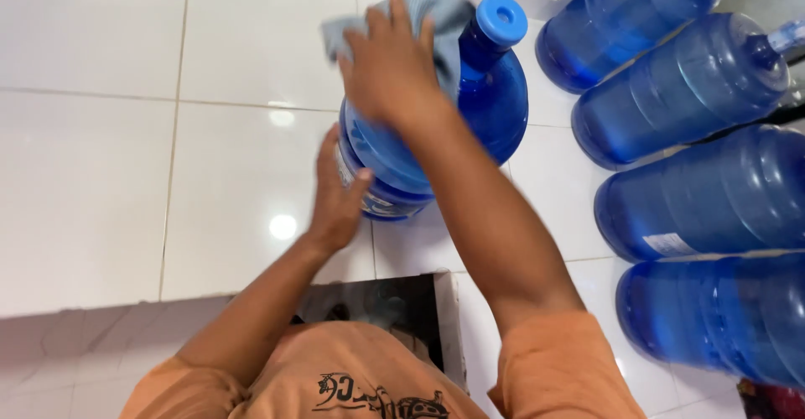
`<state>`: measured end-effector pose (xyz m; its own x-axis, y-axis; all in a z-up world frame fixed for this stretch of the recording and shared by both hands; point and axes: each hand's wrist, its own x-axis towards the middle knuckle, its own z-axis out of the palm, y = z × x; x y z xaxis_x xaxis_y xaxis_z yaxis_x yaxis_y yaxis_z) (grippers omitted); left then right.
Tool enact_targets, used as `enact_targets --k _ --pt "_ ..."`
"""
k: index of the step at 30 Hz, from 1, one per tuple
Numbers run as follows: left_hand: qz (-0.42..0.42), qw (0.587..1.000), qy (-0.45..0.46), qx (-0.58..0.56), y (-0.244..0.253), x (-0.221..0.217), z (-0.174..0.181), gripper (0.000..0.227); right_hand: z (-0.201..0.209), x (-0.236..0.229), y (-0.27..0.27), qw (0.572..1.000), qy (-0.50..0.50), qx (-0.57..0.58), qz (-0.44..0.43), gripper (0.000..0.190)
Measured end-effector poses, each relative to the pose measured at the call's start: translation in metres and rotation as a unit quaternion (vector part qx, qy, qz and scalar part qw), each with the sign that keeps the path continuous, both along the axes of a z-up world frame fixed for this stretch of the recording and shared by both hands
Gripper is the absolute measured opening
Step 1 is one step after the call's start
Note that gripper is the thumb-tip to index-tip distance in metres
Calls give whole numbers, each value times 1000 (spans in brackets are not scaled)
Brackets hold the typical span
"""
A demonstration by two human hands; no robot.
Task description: The person uses a red heat gun to apply heat to the neck of a large blue water bottle while rotating it. They then wipe the bottle with a cloth, place a paper seal over the cap, and repeat the heating process to secure the seal.
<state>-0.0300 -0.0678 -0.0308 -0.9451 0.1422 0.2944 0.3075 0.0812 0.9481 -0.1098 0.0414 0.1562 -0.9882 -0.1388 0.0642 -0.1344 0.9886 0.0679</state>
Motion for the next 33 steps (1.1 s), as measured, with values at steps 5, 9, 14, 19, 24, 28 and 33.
enact_targets --k 5,9,14,19,24,28,33 --pt "2 995 -99 -6 -97 -57 -52 69 -52 152 36 981 183 1 58 54" --pt "-46 990 -134 -29 -125 -79 -5 69 -41 159 96 875 319 -305 -199 50" --pt "-153 987 26 50 -82 -116 61 64 16 95 101 792 401 -412 -204 53" --pt "-241 953 179 43 -18 -122 136 65 53 18 97 938 257 -174 -155 47" --pt "-210 970 84 91 14 -127 127 67 -26 66 144 787 334 -371 -363 46" --pt "-252 933 2 255 1 -129 128 75 -77 151 40 837 454 -176 -251 41" --pt "-348 857 -58 376 9 -161 103 65 -30 101 -35 952 291 -8 -98 43"
